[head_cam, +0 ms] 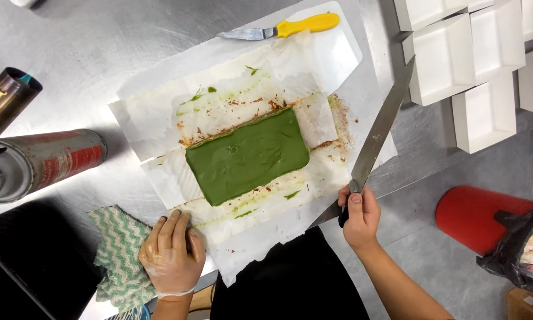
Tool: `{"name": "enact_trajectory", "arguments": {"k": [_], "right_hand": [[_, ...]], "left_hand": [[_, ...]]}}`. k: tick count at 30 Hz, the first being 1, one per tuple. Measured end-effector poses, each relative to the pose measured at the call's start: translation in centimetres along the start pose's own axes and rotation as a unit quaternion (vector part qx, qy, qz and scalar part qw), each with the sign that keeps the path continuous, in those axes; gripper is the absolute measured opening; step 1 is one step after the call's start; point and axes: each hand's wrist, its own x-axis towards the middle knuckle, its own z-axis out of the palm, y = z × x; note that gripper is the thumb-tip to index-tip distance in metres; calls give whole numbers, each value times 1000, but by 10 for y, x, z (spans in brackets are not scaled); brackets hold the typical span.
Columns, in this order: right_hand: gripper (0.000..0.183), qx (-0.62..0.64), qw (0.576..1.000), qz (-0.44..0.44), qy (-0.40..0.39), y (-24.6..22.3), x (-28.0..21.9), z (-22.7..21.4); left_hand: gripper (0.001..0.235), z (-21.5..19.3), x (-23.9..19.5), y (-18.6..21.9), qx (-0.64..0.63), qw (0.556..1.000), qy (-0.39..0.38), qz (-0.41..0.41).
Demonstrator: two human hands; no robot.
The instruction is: The person trims the edges of a rectangular green cake slab resting on parchment paper using a long knife, holding the paper steady with a gloved hand. They periodically wipe the blade on a cloth, reposition the parchment, and briefly use a blowtorch near the cake before resuming trimming.
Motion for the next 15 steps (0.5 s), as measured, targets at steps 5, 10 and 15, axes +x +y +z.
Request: {"name": "enact_trajectory", "arguments": {"k": [5,10,15], "right_hand": [[31,1,1000,8,0,4,-2,-2],[31,22,1000,14,2,6,-2,-2],[33,20,1000,13,-3,0,0,-2]], "left_hand": [[29,-4,7,3,-13,1000,7,8],[29,-4,8,3,-14,1000,4,17],[29,-6,8,4,-10,1000,7,19]]}}
